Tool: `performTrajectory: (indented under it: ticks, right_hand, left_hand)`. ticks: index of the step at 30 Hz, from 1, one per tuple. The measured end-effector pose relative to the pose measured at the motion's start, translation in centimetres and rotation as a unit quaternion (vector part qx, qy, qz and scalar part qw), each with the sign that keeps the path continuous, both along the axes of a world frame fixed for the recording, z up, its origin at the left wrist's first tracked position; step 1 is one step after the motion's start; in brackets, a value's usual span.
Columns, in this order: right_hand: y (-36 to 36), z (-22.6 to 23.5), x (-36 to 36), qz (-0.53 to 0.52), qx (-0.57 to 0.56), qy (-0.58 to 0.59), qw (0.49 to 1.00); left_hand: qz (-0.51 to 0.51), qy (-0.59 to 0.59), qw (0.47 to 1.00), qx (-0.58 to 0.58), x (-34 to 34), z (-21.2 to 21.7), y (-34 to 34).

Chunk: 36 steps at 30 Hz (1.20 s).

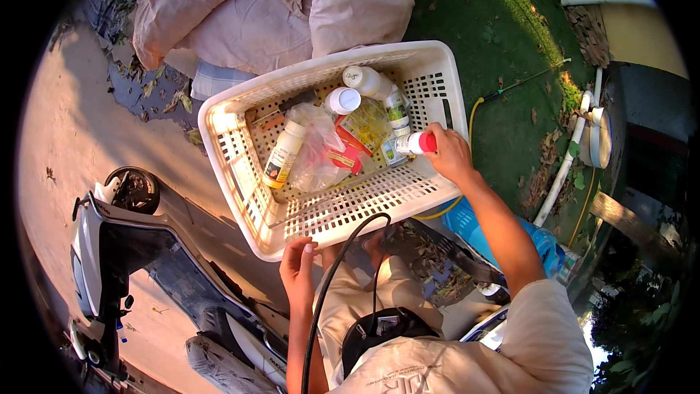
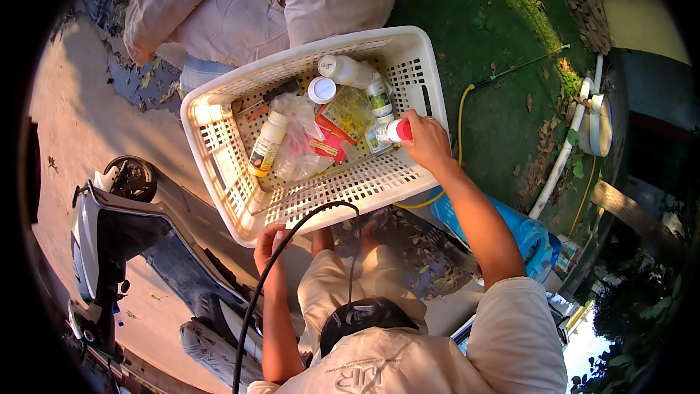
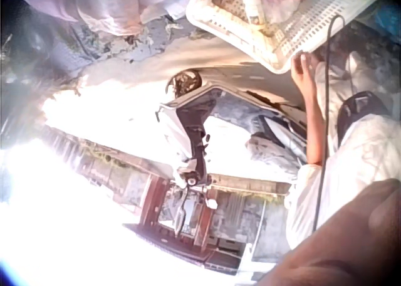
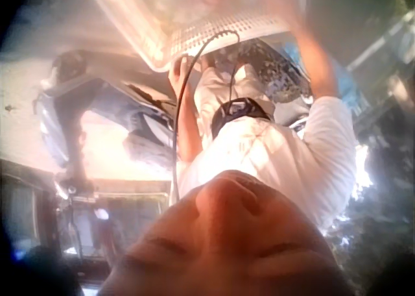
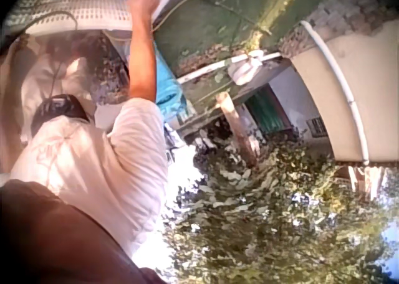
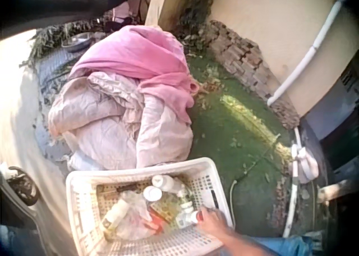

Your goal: The person prepares an agricultural mixture by measuring and pouring liquids from several bottles into a blue backpack sprayer.

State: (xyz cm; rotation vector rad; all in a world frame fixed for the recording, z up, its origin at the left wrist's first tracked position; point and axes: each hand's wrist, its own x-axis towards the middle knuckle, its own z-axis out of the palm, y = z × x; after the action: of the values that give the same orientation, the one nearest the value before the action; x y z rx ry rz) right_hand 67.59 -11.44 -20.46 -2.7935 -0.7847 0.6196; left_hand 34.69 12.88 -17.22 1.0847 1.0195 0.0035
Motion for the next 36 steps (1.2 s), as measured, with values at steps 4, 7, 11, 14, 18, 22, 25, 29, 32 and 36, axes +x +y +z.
performTrajectory:
  ticks: [4, 7, 11, 14, 18, 22, 25, 29, 32, 36]
  right_hand:
    - [-1.2, 12.5, 1.1, -0.009, 0.246, 0.101, 0.964]
    - [-2.5, 21.8, 1.6, -0.016, 0.345, 0.165, 0.924]
    - [-4.8, 31.6, 1.8, 0.055, 0.406, 0.152, 0.899]
    - [-5.9, 38.8, 1.4, 0.077, 0.425, 0.128, 0.893]
    - [-7.5, 47.2, 0.5, 0.085, 0.4, 0.082, 0.909]
    - [-8.8, 53.2, -1.8, 0.113, 0.409, 0.07, 0.903]
    - [-10.1, 56.1, -3.7, 0.136, 0.418, 0.049, 0.897]
    - [-11.6, 59.0, -6.1, 0.152, 0.435, 0.028, 0.887]
    - [-12.1, 60.4, -7.2, 0.173, 0.438, 0.01, 0.882]
    - [-12.5, 61.5, -8.8, 0.176, 0.438, 0.012, 0.882]
  left_hand:
    - [-0.093, -0.08, 0.99, 0.064, 6.5, 1.6, -0.6]
    - [-0.172, -0.224, 0.958, 0.06, 14.0, 7.3, -2.7]
    - [-0.233, -0.381, 0.894, 0.047, 17.8, 16.3, -6.0]
    - [-0.211, -0.415, 0.883, 0.067, 18.5, 20.9, -8.3]
    - [-0.211, -0.442, 0.872, -0.017, 18.5, 26.6, -10.8]
    - [-0.212, -0.479, 0.852, 0.013, 16.6, 30.4, -14.0]
    - [-0.203, -0.5, 0.842, -0.008, 14.9, 33.0, -16.4]
    - [-0.228, -0.522, 0.822, -0.003, 12.8, 36.2, -18.5]
    - [-0.232, -0.533, 0.814, -0.001, 11.8, 37.1, -19.5]
    - [-0.225, -0.546, 0.807, -0.005, 10.8, 37.8, -20.2]
